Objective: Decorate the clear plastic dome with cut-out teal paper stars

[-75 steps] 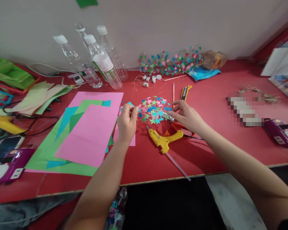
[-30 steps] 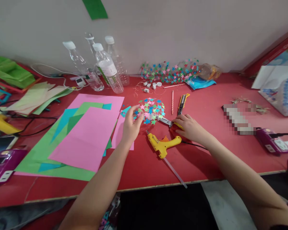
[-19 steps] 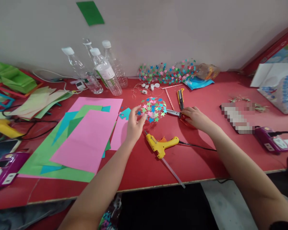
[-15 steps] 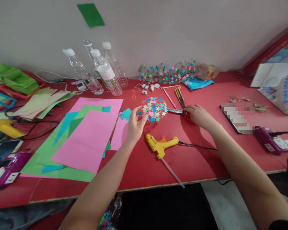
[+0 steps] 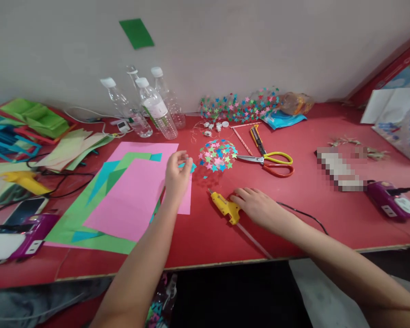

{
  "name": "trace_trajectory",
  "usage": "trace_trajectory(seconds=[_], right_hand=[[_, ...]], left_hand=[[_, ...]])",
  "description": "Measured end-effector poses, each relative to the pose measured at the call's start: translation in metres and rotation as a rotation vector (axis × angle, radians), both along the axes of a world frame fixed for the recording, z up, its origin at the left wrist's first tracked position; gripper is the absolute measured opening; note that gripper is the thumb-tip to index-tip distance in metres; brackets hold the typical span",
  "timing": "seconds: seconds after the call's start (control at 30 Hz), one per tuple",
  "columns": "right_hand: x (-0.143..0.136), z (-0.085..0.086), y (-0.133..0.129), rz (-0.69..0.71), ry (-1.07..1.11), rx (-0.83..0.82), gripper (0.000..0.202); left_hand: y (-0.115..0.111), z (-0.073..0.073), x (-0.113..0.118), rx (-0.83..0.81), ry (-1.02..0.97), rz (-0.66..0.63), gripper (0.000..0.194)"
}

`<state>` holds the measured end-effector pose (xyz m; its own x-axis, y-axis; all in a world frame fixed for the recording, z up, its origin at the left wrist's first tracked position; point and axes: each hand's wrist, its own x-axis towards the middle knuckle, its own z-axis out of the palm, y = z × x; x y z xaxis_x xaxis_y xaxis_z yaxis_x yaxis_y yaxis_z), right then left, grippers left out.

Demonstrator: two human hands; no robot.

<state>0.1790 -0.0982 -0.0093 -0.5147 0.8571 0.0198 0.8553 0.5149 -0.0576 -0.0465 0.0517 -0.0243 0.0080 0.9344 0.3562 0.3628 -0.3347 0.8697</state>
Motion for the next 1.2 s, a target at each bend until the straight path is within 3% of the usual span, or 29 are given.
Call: trace_trajectory(seconds=[0.13,0.27,0.4,0.6,0.73,0.87,1.03,1.2], right_hand=[[0.020,0.005,0.004,-0.031,-0.024,0.037,0.032],[0.032,0.002,0.006,-0.032,-0.010,0.066,0.035],[0.046,0.001,0.008,-0.010,-0.013,0.091,0.036],[0.092,-0.003,0.010,-0.053,0.120,0.090,0.039],[0.114,-0.001,0.014,-0.134,0.160,0.062,0.048],[0.109,0.018,0.031,-0.338,0.145,-0.029,0.041],[0.085,0.031,0.091,-0.624,0.116,-0.039,0.025],[0.061,0.012,0.151,-0.772,0.130,-0.057,0.015]], left_hand=[[0.025,0.003,-0.025,0.029,0.507,0.031,0.018],[0.040,-0.010,-0.027,0.032,0.862,-0.013,0.041],[0.044,-0.019,-0.021,0.025,0.926,-0.038,0.043],[0.037,-0.016,-0.019,0.158,0.914,-0.004,0.050],[0.021,-0.011,-0.019,0.279,0.983,-0.067,0.039],[-0.012,0.001,-0.012,0.444,0.992,-0.160,0.035],[-0.068,0.007,0.028,0.409,0.965,-0.484,0.038],[-0.092,0.001,0.064,0.351,1.042,-0.597,0.055]])
